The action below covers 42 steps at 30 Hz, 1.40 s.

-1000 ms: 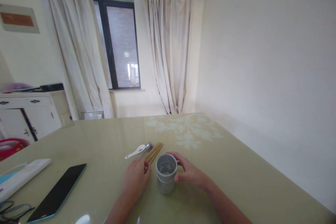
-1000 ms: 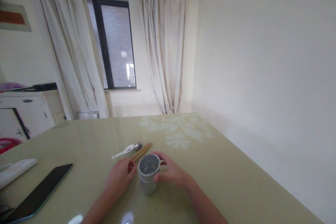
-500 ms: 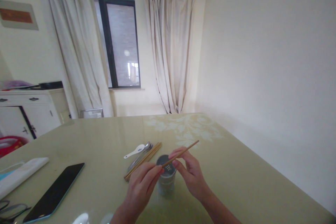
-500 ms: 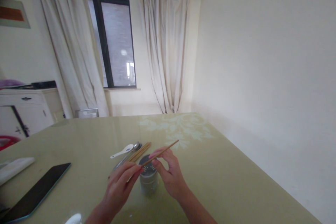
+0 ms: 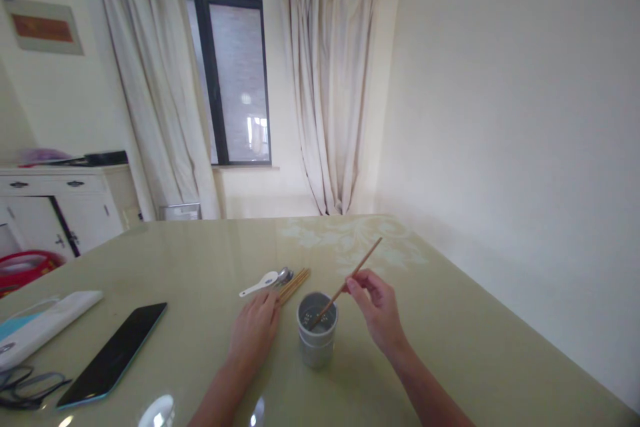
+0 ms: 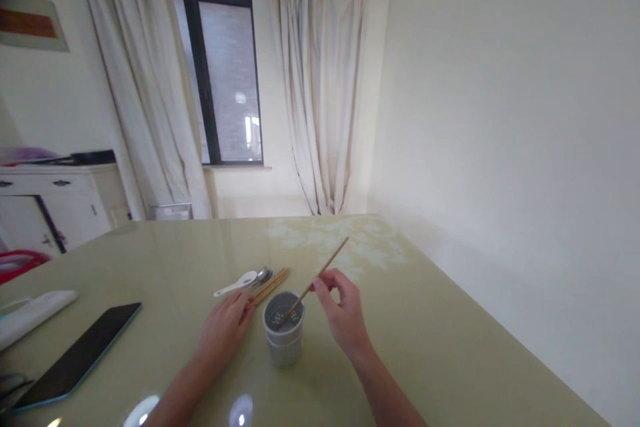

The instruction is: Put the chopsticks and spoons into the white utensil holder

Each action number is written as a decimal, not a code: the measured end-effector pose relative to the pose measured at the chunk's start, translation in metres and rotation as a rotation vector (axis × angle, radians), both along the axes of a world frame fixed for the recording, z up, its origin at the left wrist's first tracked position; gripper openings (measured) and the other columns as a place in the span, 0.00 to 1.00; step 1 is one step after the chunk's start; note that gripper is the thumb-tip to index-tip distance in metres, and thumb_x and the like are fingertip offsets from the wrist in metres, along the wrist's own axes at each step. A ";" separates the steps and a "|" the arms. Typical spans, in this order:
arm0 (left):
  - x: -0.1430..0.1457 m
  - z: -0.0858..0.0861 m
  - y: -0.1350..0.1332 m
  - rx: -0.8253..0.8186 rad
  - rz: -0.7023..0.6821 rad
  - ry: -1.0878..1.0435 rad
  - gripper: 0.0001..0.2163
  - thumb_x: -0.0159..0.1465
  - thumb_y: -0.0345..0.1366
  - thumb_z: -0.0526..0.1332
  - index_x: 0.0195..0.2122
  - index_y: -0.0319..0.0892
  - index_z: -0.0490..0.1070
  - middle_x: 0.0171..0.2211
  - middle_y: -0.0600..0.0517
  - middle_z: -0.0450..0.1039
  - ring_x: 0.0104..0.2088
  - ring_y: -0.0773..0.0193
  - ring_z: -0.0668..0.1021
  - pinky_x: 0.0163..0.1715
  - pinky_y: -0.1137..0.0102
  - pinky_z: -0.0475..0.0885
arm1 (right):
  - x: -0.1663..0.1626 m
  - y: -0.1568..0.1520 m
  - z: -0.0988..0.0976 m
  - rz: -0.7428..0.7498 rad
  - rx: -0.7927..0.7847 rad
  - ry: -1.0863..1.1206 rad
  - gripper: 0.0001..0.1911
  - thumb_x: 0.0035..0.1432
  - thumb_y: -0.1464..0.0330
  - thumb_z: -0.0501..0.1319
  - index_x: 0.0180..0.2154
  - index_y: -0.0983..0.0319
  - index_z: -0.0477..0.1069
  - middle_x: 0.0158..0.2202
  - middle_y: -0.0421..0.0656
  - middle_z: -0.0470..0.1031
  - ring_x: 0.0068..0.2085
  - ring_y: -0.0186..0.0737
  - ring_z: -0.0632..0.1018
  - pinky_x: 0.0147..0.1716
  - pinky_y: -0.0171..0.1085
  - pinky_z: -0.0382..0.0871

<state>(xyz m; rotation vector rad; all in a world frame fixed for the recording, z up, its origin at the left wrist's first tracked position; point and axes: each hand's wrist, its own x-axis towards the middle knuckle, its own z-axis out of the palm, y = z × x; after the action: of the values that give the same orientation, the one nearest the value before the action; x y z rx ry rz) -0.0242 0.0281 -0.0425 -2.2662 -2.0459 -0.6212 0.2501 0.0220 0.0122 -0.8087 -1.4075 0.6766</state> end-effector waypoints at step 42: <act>0.022 0.018 -0.034 0.788 -0.574 -0.145 0.16 0.76 0.31 0.58 0.62 0.50 0.75 0.52 0.49 0.85 0.51 0.61 0.84 0.53 0.67 0.76 | -0.026 -0.018 -0.015 0.064 0.109 -0.039 0.13 0.73 0.57 0.63 0.40 0.56 0.82 0.36 0.43 0.79 0.39 0.44 0.78 0.42 0.39 0.73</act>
<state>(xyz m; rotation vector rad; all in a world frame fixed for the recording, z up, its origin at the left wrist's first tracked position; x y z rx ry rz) -0.0019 -0.0056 -0.0247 -2.2616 -0.8558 -1.3467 0.2244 0.0039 -0.0027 -0.6962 -1.4977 0.6304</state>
